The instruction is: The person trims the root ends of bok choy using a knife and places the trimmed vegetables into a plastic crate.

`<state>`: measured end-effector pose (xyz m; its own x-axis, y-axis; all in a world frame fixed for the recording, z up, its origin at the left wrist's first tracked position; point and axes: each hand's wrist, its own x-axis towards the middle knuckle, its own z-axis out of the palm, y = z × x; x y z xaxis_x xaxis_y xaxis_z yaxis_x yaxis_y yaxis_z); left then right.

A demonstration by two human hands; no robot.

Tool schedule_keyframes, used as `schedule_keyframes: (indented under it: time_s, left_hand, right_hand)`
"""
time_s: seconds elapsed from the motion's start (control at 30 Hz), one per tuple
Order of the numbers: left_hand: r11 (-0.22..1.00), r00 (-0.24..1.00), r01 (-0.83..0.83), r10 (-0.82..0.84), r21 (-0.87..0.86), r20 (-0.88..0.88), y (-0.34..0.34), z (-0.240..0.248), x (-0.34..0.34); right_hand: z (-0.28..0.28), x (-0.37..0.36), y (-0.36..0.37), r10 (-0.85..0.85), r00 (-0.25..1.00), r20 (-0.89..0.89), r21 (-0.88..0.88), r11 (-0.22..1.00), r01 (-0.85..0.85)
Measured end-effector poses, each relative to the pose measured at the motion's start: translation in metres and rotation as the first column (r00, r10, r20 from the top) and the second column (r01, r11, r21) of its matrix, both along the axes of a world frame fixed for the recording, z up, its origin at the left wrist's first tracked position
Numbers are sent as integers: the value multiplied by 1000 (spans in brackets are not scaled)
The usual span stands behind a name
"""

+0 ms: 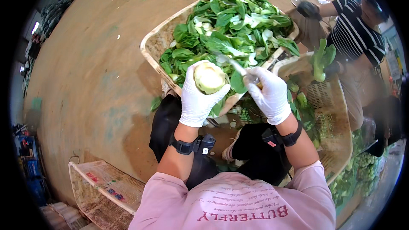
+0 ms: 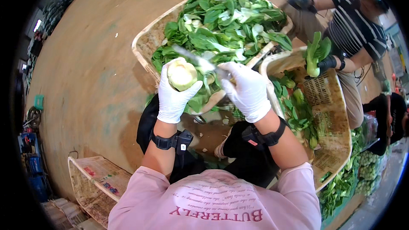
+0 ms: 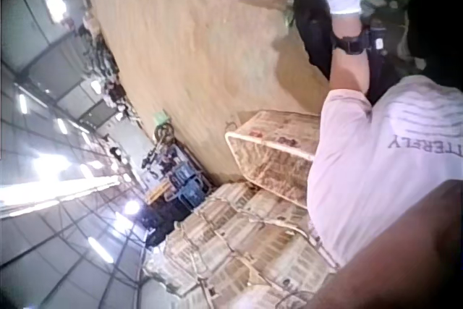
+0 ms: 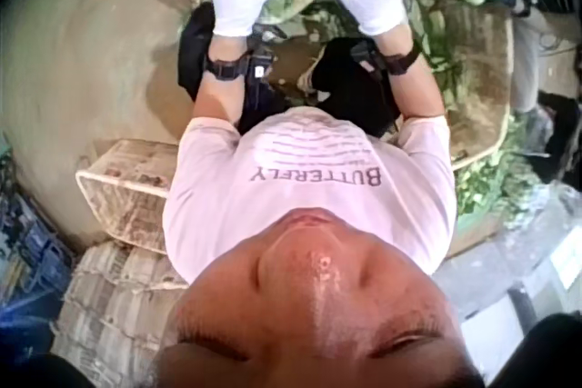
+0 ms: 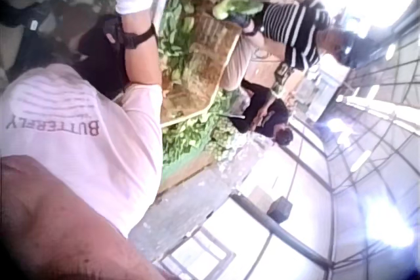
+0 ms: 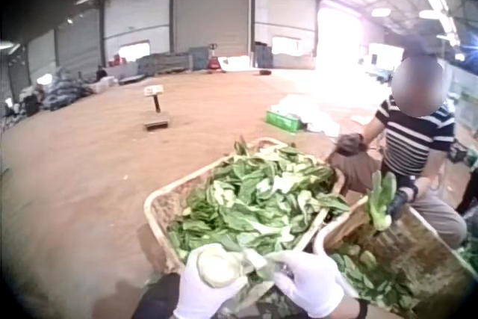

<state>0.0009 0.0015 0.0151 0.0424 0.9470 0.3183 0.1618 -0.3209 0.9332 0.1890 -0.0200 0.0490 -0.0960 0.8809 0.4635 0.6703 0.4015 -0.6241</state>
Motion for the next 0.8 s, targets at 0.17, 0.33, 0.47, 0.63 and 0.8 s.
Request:
schedule_keyframes:
  time_s: [0.17,0.33,0.47,0.63,0.8]
  left_hand:
    - [980,981,46,-6,-195,196,4,-5,-19]
    - [997,951,65,-76,-46,-300,8,-9,-39]
    - [998,996,45,-48,-45,-79,6,-37,-45]
    - [992,991,108,-103,-69,84,7,-29,-42]
    - [924,899,344,-272,-168,342,4,2,-57]
  right_hand:
    - [-4,-49,18,73,881,-468,-336,907,-254]
    - [-32,-52,27,65,861,-505,-281,931,-235]
    - [-30,-48,27,79,853,-516,-378,873,-310]
    - [-30,-45,29,136,756,-641,-325,844,-427]
    - [-40,-28,41,-45,385,-922,-309,686,-659]
